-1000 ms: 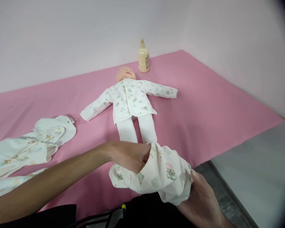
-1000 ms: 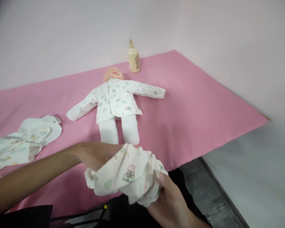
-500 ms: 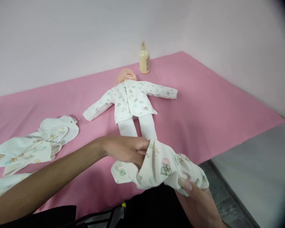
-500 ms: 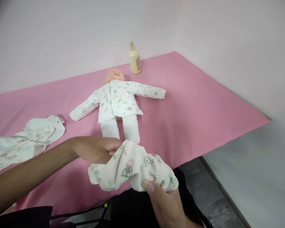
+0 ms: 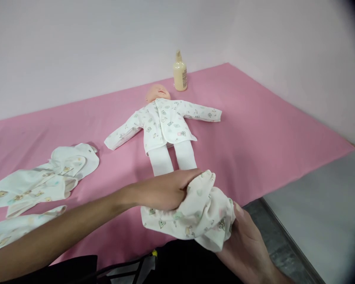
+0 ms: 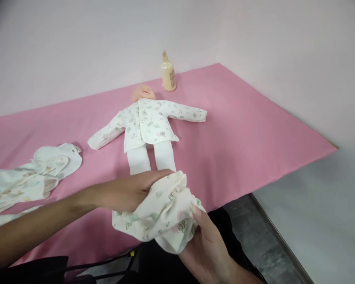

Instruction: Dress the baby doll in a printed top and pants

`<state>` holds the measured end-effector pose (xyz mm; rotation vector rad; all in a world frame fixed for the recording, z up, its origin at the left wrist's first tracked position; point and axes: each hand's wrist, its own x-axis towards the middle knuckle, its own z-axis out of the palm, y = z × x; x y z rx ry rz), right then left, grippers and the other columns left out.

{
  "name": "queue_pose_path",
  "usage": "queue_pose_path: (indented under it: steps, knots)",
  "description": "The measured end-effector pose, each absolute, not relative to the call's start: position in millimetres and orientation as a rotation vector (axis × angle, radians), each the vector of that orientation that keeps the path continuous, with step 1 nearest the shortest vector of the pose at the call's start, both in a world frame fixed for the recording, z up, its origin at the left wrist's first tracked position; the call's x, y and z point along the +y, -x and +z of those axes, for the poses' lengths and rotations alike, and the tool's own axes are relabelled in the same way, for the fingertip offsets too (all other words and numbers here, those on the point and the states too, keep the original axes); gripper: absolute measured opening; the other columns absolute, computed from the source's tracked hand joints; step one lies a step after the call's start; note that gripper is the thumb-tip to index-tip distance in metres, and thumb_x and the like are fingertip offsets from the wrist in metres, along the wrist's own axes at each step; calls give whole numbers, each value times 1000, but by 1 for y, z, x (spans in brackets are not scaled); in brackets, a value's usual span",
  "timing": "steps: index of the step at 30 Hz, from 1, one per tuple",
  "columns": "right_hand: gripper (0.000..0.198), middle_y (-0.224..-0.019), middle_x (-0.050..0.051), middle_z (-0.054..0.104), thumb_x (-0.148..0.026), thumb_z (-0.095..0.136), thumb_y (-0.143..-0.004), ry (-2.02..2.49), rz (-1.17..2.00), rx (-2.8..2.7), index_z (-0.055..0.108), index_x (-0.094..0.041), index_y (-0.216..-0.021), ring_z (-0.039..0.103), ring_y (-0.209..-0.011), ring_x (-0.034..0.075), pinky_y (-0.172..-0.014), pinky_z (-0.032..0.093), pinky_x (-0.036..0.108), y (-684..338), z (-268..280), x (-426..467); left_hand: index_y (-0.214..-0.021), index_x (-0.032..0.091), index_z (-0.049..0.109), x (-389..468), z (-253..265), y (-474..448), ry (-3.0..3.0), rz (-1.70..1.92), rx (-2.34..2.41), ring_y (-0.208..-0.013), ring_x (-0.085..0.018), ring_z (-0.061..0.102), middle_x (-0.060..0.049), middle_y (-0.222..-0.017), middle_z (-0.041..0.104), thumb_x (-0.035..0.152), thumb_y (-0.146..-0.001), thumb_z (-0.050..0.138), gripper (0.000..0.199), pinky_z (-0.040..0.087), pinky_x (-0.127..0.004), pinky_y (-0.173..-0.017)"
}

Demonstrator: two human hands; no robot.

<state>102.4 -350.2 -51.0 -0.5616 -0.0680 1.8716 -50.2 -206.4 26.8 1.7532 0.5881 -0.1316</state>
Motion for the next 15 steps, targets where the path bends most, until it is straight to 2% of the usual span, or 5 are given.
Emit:
queue_pose_path:
  steps: [4, 6, 9, 12, 15]
  knots:
    - [38, -100, 6, 74, -53, 60, -90, 562, 1909, 19, 72, -23, -111, 66, -104, 24, -100, 46, 43, -95, -47, -344, -108, 16, 56, -224, 24, 45, -2288, -63, 468, -105, -16, 59, -7, -117, 61, 2, -87, 40, 30, 49, -28, -88]
    - [33, -100, 6, 74, -46, 59, -92, 578, 1955, 43, 71, -22, -113, 66, -103, 23, -99, 46, 42, -92, -47, -341, -108, 13, 57, -231, 23, 44, -2613, -32, 436, -112, -21, 54, -11, -120, 58, 2, -84, 44, 30, 47, -33, -94]
    - [27, -101, 5, 73, -34, 58, -94, 615, 1988, 60, 69, -21, -115, 66, -101, 22, -98, 45, 40, -90, -46, -338, -105, 11, 59, -231, 27, 46, -2850, -99, 408, -110, -25, 53, -13, -115, 59, 0, -80, 45, 31, 46, -37, -93]
    - [26, -101, 5, 72, -32, 58, -94, 637, 1939, 47, 69, -20, -114, 64, -100, 21, -95, 46, 37, -91, -43, -339, -122, 15, 56, -216, 31, 53, -2813, -153, 493, -113, -21, 54, -10, -122, 58, -2, -82, 41, 46, 45, -34, -94]
    - [25, -102, 5, 70, -33, 59, -93, 659, 1908, 36, 70, -18, -109, 63, -97, 19, -91, 48, 34, -93, -41, -341, -133, 17, 50, -197, 27, 61, -2748, -151, 574, -121, -19, 53, -8, -131, 57, 7, -90, 41, 45, 45, -34, -99]
